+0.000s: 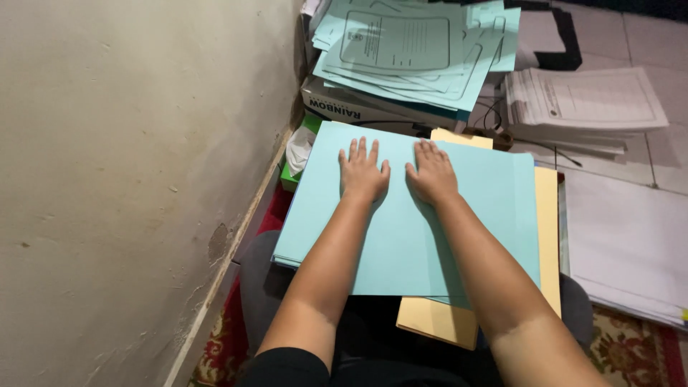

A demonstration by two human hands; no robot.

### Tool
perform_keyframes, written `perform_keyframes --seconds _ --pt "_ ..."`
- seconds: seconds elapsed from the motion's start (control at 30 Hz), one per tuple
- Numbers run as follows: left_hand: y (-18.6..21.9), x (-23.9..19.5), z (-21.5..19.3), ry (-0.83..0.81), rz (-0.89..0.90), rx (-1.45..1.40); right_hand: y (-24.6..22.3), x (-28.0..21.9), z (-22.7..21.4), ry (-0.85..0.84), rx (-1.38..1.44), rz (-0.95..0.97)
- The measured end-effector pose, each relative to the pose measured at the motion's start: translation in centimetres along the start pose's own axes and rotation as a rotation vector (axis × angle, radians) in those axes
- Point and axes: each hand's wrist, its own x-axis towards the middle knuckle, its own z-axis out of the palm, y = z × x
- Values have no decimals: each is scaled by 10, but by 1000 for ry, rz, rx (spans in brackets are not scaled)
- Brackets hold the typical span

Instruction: The person sits on the floor and folds light blue paper sheets in half by hand. They repeatedly smooth the creases with their hands, flip the sheets over, and stack them on a pile of other papers.

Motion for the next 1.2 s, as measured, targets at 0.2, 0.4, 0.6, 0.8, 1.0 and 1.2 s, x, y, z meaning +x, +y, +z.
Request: perform_keyframes --seconds 0.2,0.4,0.6,0.8,1.0,1.2 --pt "-8 -36 -24 3 -55 -28 31 -22 -5 -14 15 26" --pt "-18 -94 -20 -13 63 -64 33 -91 -22 -35 -14 -57" --pt "-16 -185 14 124 239 -51 15 -174 -26 -57 -76 -86" --pt "-25 -239 31 139 260 -33 5 -243 -8 -134 -65 -51" --pt "-44 -160 39 49 82 -2 8 -209 -33 -162 13 20" --pt "-15 -68 25 85 5 25 32 -98 8 -39 -98 -52"
